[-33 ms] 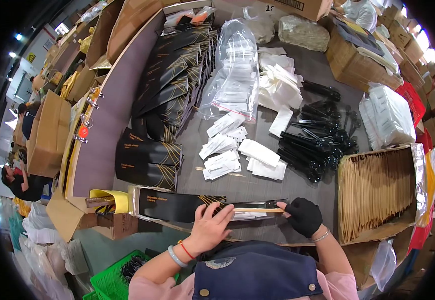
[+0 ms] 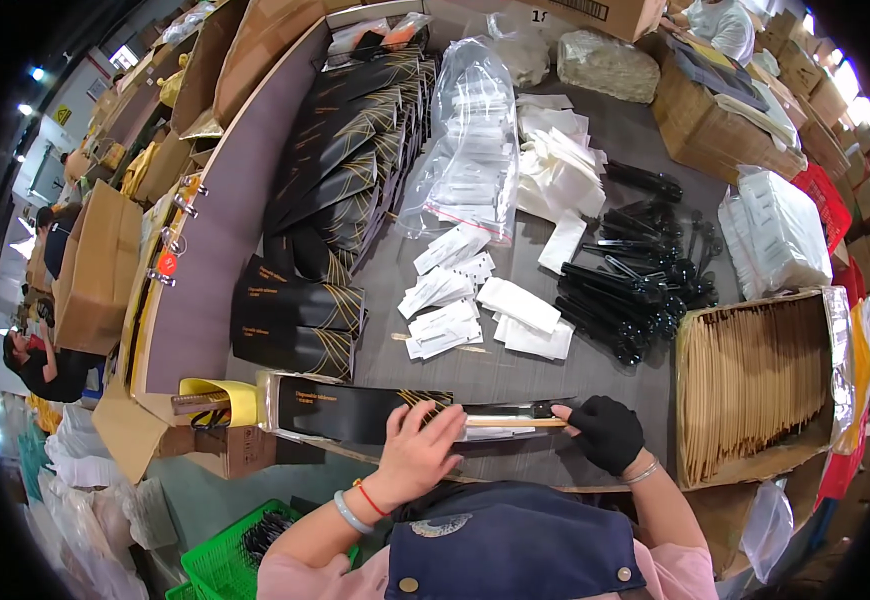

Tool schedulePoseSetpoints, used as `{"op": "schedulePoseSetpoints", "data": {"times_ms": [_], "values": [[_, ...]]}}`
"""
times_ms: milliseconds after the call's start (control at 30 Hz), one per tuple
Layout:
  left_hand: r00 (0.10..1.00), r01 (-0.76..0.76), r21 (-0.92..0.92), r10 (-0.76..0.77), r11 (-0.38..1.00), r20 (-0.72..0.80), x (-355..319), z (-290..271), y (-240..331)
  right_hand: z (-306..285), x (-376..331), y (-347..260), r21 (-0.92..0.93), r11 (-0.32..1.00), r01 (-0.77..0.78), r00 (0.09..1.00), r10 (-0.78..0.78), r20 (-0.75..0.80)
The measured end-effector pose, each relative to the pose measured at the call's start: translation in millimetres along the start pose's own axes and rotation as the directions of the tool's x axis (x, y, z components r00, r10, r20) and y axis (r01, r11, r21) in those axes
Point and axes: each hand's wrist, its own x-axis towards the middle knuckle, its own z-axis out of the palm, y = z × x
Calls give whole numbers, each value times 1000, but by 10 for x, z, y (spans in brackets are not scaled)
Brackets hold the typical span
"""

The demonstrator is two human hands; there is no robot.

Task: Picking up small white paper items and placing them into a container at a packaging station using a tool.

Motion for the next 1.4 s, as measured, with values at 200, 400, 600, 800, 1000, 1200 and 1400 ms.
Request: {"op": "schedulePoseSetpoints", "data": {"times_ms": [200, 400, 600, 800, 1000, 1200, 1400], "values": [[994, 105, -137, -103, 985, 21, 54, -59, -231, 40, 83, 30, -115, 986, 122, 993, -122, 6], [999, 24, -237, -35, 971, -41, 188, 94, -182, 287, 265, -146, 75, 984, 161, 982, -167, 92], [1000, 3, -95, -4, 995, -17, 344, 24, -58, 415, 216, -106, 390, 919, 55, 977, 31, -213], [988, -80, -125, 63, 989, -140, 558, 196, 52, 567, 406, -667, 717, 692, -89, 983, 175, -47], [962, -218, 39, 208, 975, 176, 668, 8, 39, 272, 332, -432, 3, 998, 67, 990, -66, -126], [952, -231, 16, 222, 973, 212, 811, -677, -584, -153, 172, -292, 22, 995, -100, 981, 102, -163], [957, 233, 17, -226, 972, -183, 393, -247, -619, -214, 111, -349, 6, 973, -229, 964, 228, -135]]}}
